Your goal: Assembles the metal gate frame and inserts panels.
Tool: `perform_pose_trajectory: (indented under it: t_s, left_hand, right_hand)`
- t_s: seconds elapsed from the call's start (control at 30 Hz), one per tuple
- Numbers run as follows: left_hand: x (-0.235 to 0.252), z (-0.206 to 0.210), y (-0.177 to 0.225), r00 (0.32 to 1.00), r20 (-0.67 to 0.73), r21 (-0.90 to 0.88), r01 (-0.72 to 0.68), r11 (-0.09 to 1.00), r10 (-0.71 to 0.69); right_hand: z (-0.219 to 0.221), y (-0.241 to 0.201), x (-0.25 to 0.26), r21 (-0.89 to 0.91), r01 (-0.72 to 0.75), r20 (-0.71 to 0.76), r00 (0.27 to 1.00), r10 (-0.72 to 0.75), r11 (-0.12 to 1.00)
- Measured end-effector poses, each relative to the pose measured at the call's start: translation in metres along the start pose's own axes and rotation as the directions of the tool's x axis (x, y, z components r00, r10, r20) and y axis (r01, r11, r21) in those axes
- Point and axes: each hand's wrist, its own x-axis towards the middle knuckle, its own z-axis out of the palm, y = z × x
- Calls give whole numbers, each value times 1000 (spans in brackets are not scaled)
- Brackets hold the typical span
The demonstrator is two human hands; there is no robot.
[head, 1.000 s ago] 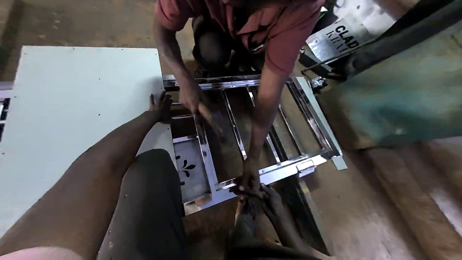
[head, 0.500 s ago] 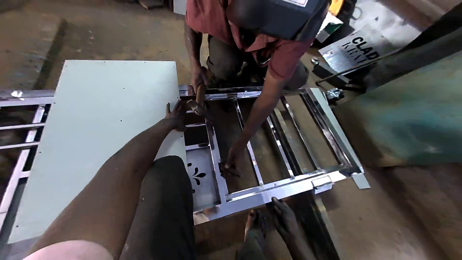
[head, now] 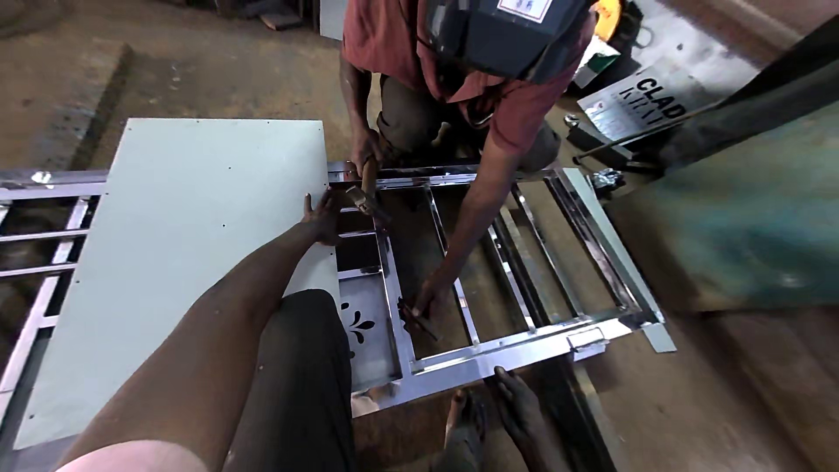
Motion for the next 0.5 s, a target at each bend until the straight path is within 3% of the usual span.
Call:
perform_pose_trajectory:
  t_s: [0.5]
  left_hand:
    - [0, -2, 2, 999, 34, 2, 1, 1000, -1]
  right_hand:
    - [6, -4, -6, 53, -10, -6, 1000, 10, 999]
